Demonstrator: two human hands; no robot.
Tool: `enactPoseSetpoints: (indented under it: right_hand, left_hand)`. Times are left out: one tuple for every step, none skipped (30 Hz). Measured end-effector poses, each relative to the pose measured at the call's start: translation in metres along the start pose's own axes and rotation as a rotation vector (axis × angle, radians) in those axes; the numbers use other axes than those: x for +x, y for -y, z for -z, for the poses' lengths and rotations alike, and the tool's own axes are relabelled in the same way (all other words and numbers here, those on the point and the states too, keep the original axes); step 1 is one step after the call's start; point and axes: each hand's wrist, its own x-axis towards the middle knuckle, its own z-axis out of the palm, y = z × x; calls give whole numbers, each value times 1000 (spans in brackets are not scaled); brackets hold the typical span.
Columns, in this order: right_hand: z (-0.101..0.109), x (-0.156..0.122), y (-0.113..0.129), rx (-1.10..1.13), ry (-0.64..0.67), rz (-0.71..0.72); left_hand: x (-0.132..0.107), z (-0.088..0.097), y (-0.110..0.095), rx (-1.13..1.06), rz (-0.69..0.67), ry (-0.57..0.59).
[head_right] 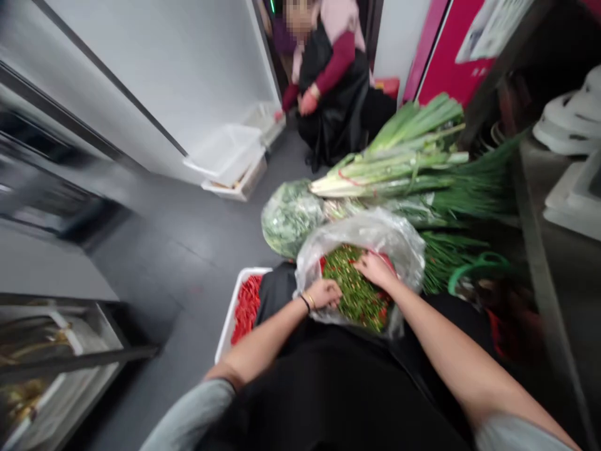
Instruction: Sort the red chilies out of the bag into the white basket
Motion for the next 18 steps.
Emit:
enactPoseSetpoints:
  right_hand:
    - [-4, -6, -8, 40, -10, 61]
    - [-10, -10, -18, 79, -4, 101]
    - [-16, -12, -29, 100, 10, 109]
    - [-21, -11, -39, 105, 23, 96]
    - [-25, -10, -47, 88, 1, 74]
    - [-28, -8, -52, 64, -42, 64]
    - [-30, -6, -56, 44, -70, 61]
    - [-32, -3, -56, 24, -84, 69]
    - [-34, -1, -53, 1, -76, 78]
    - [-36, 2, -47, -31, -50, 76]
    - [-38, 5, -39, -74, -17, 55]
    - [-38, 8, -28, -124, 12, 20]
    - [-37, 10, -15, -170, 29, -13]
    - [-34, 11, -1, -201, 36, -35]
    - [-28, 10, 12, -198, 38, -25]
    - [-20, 8, 24, -163, 30, 44]
    - [-10, 6, 32, -99, 37, 131]
    - [0, 3, 35, -34, 65, 188]
  left_hand:
    - [0, 2, 7, -44, 42, -29]
    - [3, 4, 15, -57, 59, -75]
    - [7, 4, 21, -43, 50, -113]
    - [12, 4, 27, -4, 43, -143]
    - [17, 3, 31, 46, 28, -172]
    - [22, 2, 35, 94, -1, -198]
    - [25, 0, 37, 140, -29, -223]
    - [26, -2, 39, 178, -56, -246]
    - [26, -4, 39, 205, -78, -264]
    - [24, -5, 37, 223, -87, -274]
    - [21, -5, 34, 235, -88, -273]
    - [17, -4, 29, 249, -84, -267]
    - [11, -2, 23, 275, -87, -259]
    - [6, 0, 17, 308, -99, -257]
    - [0, 2, 10, 347, -119, -258]
    - [-5, 4, 5, 393, -151, -268]
    - [-8, 6, 1, 405, -170, -274]
    - [-9, 7, -2, 396, -177, -260]
